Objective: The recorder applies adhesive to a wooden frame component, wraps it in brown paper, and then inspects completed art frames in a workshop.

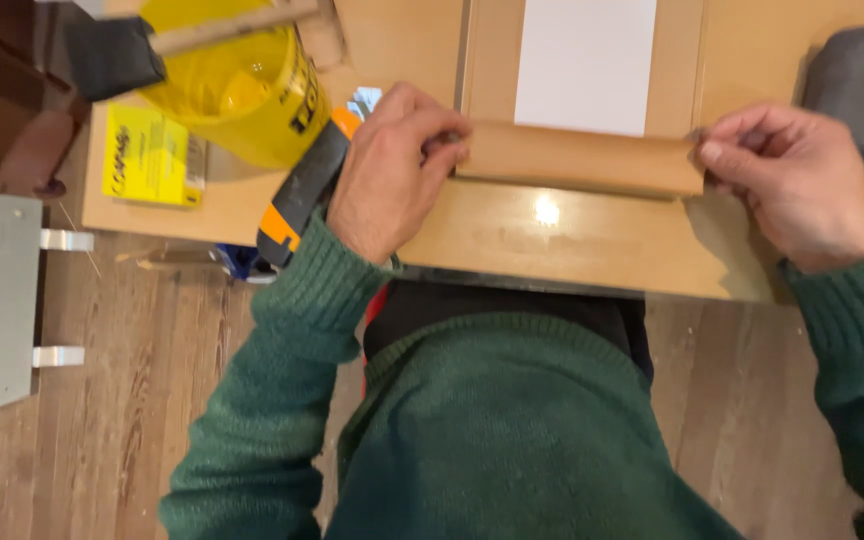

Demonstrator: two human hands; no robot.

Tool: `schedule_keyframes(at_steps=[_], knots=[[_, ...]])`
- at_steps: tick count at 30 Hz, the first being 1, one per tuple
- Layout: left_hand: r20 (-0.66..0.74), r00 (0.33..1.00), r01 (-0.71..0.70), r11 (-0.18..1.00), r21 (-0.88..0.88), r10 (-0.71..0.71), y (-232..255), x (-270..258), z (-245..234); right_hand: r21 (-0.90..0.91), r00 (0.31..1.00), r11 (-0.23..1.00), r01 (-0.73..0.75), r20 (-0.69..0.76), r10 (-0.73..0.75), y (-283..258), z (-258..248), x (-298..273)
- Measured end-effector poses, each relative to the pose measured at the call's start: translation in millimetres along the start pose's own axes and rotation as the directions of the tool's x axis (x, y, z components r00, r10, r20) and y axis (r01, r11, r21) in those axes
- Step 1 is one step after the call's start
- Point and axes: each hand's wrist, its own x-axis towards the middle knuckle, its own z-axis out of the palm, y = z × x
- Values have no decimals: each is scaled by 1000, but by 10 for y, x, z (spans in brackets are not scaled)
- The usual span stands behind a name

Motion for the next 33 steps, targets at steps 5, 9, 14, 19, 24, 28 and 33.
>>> schedule_keyframes(at_steps=[5, 9, 14, 19, 24, 28, 33], knots=[[31, 999, -23, 999, 23, 22, -34, 66, -10, -76, 998, 995, 60, -11, -61, -30, -9, 62], [35, 999, 19, 1000, -3, -19, -37, -56, 40, -82, 999, 995, 51, 19, -49, 2, 7, -56], [45, 999, 26, 999, -38, -25, -93, 45, 3, -108, 999, 993, 52, 3, -52, 10, -39, 69], [36, 998, -45, 999, 19, 44, -89, 92, -33, -85, 994, 991, 104, 0, -105, 28, -74, 122], [52, 999, 8, 1000, -19, -7, -26, -106, 36, -73, 996, 994, 83, 44, -80, 143, -95, -53], [30, 1000, -9, 1000, 4, 9, -19, 114, -40, -25, 994, 994, 103, 40, -102, 43, -130, 173], [72, 997, -11, 1000, 21, 9, 44, -26, -51, -7, 994, 995, 95, 58, -95, 155, -157, 29]])
